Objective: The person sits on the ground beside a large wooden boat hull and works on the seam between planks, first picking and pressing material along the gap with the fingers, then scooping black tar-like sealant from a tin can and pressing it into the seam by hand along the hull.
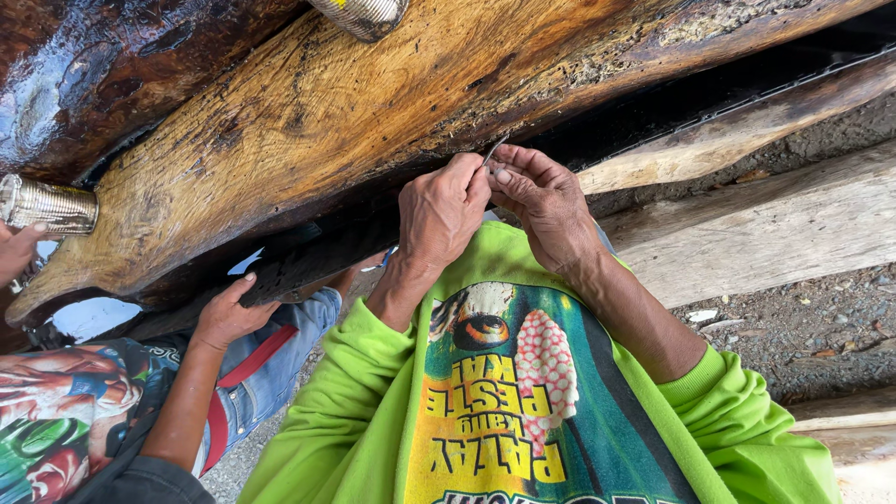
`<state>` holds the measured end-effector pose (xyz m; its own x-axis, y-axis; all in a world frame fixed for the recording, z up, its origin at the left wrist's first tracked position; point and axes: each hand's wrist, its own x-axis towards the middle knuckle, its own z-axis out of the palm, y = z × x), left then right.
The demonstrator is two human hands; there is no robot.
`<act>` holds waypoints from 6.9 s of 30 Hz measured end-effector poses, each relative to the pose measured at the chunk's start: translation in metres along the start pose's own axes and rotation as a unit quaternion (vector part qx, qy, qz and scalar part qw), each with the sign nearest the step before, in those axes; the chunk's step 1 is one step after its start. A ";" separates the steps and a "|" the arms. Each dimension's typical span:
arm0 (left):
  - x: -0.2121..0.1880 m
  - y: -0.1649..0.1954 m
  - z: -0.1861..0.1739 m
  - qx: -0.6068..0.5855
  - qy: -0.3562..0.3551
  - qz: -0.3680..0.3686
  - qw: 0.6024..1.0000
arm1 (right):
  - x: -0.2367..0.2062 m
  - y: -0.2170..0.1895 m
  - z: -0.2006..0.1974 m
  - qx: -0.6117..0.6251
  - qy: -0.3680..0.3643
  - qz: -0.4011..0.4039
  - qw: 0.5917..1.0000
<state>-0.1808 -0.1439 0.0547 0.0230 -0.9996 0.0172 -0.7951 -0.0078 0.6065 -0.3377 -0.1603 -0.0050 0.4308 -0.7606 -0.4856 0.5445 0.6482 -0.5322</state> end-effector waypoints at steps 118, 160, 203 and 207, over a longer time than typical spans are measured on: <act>0.149 0.027 -0.044 0.195 -0.309 0.260 0.894 | 0.019 -0.033 0.004 0.091 0.084 0.005 0.992; 0.092 0.019 -0.028 0.159 -0.157 0.196 0.955 | 0.041 -0.024 0.018 0.125 0.071 -0.037 0.989; 0.033 0.003 -0.021 -0.008 0.023 0.191 0.981 | 0.001 -0.027 0.019 0.077 0.066 -0.115 0.988; 0.023 0.000 -0.020 -0.013 0.040 0.172 0.984 | 0.001 -0.026 0.018 0.082 0.039 -0.114 0.989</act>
<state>-0.1681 -0.1662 0.0707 -0.1959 -0.9380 0.2860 -0.7482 0.3315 0.5747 -0.3389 -0.1788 0.0208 0.2297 -0.8774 -0.4211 0.7336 0.4404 -0.5175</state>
